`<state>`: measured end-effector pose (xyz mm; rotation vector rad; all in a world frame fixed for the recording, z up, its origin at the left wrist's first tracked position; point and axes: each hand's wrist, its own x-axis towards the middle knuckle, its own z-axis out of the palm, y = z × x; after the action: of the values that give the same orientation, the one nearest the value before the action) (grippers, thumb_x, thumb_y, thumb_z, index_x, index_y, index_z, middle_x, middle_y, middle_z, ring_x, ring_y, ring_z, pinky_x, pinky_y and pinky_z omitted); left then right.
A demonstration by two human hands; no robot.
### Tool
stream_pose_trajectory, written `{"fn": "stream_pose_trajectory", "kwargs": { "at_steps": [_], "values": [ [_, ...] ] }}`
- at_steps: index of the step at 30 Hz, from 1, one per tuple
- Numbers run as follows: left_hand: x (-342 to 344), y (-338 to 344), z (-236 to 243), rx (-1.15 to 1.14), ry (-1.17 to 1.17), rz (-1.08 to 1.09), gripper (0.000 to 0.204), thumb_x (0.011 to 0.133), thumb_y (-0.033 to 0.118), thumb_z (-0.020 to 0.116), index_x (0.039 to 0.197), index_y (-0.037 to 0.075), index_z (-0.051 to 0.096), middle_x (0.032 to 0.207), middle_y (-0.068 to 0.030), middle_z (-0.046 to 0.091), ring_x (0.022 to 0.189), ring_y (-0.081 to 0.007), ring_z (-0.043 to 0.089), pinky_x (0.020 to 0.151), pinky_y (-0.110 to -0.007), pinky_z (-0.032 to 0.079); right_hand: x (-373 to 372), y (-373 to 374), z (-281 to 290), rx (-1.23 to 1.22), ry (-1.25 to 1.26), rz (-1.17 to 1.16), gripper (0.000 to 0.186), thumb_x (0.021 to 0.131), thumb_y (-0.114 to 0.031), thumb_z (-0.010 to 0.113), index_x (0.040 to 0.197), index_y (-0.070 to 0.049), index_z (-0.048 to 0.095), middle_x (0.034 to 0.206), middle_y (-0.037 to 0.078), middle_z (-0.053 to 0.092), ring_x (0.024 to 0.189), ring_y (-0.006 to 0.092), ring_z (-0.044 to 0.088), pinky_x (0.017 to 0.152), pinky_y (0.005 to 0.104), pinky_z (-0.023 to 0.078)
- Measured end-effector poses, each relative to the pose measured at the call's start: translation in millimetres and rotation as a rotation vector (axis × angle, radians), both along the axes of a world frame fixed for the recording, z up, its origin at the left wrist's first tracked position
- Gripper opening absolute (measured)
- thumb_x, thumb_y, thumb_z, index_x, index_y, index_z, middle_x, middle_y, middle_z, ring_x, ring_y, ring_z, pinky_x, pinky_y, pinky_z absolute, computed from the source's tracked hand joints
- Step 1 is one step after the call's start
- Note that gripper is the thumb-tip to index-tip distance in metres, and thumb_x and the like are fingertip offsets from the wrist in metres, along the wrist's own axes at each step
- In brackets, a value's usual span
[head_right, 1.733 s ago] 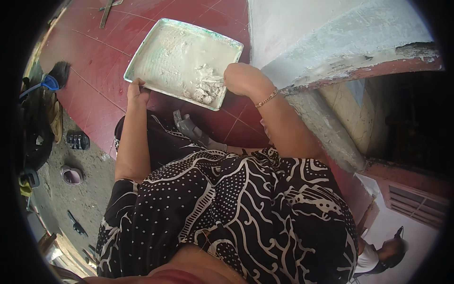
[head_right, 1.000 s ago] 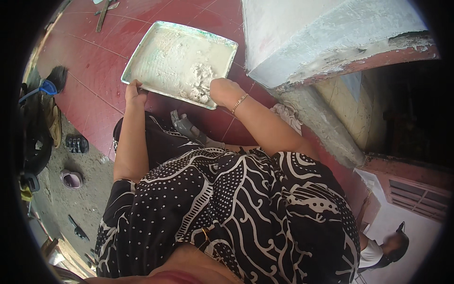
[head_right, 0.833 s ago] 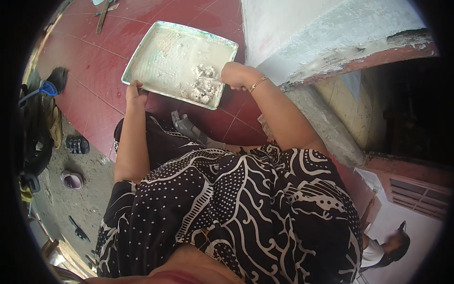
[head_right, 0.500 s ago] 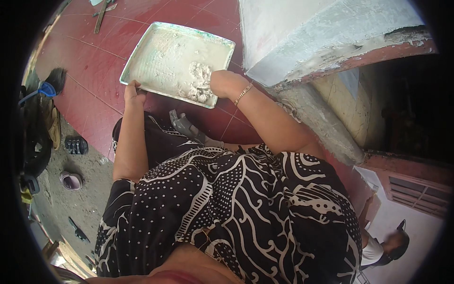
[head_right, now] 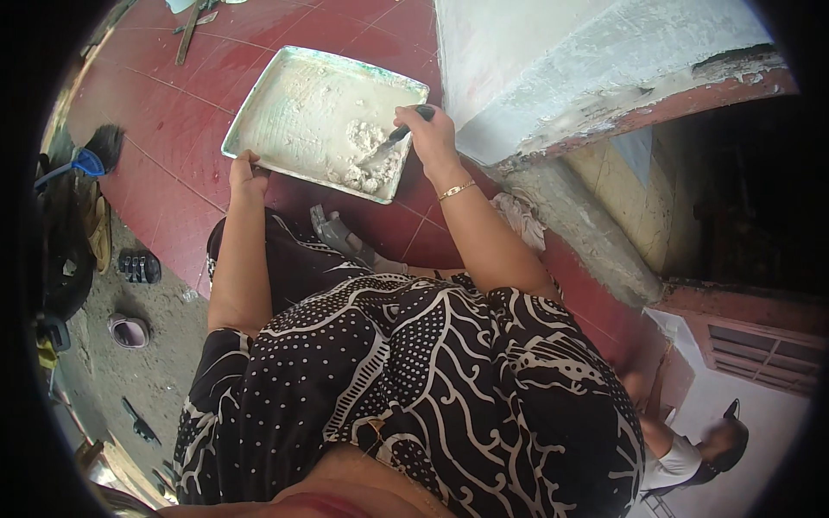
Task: The person sets down a tray of plaster and wipes the floor with a cloth. The person then mixes the plaster in the tray using a putty knife and hand, and applies the plaster onto the wall corner by hand.
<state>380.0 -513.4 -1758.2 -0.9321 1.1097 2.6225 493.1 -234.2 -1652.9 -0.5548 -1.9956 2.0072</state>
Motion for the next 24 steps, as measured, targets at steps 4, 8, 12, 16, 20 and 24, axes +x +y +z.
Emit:
{"fn": "stream_pose_trajectory", "kwargs": {
  "at_steps": [4, 8, 12, 16, 20, 24],
  "values": [
    [-7, 2, -11, 0.018, -0.013, 0.011, 0.012, 0.063, -0.005, 0.047, 0.074, -0.002, 0.045, 0.073, -0.0082, 0.041, 0.067, -0.0249, 0.047, 0.068, -0.042, 0.047, -25, -6, -9, -0.356, 0.208, -0.121, 0.017, 0.076, -0.019, 0.059, 0.074, -0.004, 0.051, 0.061, 0.007, 0.052, 0.055, 0.0148, 0.05, 0.058, 0.0328, 0.043],
    [-8, -1, -15, -0.007, -0.004, 0.003, 0.011, 0.063, -0.005, 0.047, 0.074, -0.001, 0.045, 0.073, -0.0084, 0.04, 0.067, -0.0247, 0.046, 0.067, -0.042, 0.046, -34, -23, 22, -0.356, 0.182, -0.039, 0.026, 0.078, -0.025, 0.051, 0.06, -0.007, 0.043, 0.049, 0.005, 0.042, 0.046, 0.0163, 0.043, 0.056, 0.0326, 0.043],
    [-13, -3, -16, -0.013, 0.005, 0.004, 0.012, 0.063, -0.005, 0.047, 0.075, -0.002, 0.045, 0.074, -0.0087, 0.041, 0.067, -0.0248, 0.046, 0.067, -0.041, 0.046, -37, -34, -7, -0.28, 0.202, -0.025, 0.031, 0.078, -0.021, 0.046, 0.052, -0.004, 0.044, 0.045, 0.009, 0.044, 0.041, 0.016, 0.043, 0.046, 0.03, 0.04],
    [-13, -7, -27, 0.004, 0.012, 0.013, 0.014, 0.063, -0.005, 0.047, 0.076, -0.002, 0.046, 0.077, -0.0104, 0.044, 0.069, -0.0262, 0.048, 0.068, -0.042, 0.046, -43, -29, -12, -0.38, 0.11, 0.051, 0.029, 0.077, -0.016, 0.043, 0.051, -0.002, 0.045, 0.046, 0.009, 0.044, 0.042, 0.0172, 0.042, 0.048, 0.031, 0.04],
    [-16, -6, -21, 0.013, 0.026, 0.037, 0.016, 0.063, -0.005, 0.046, 0.078, -0.003, 0.046, 0.081, -0.0121, 0.046, 0.072, -0.0274, 0.049, 0.07, -0.042, 0.046, -26, -36, 18, -0.25, 0.257, 0.175, 0.026, 0.077, -0.018, 0.04, 0.054, -0.006, 0.039, 0.047, 0.009, 0.04, 0.044, 0.017, 0.039, 0.054, 0.0341, 0.041],
    [-9, -2, -18, 0.036, 0.014, 0.021, 0.018, 0.063, -0.006, 0.046, 0.08, -0.003, 0.045, 0.08, -0.0122, 0.046, 0.073, -0.0276, 0.049, 0.072, -0.042, 0.046, -19, -34, -16, -0.204, 0.173, 0.098, 0.026, 0.077, -0.018, 0.04, 0.054, -0.006, 0.039, 0.046, 0.009, 0.04, 0.044, 0.0173, 0.038, 0.053, 0.0334, 0.041]
  ]
}}
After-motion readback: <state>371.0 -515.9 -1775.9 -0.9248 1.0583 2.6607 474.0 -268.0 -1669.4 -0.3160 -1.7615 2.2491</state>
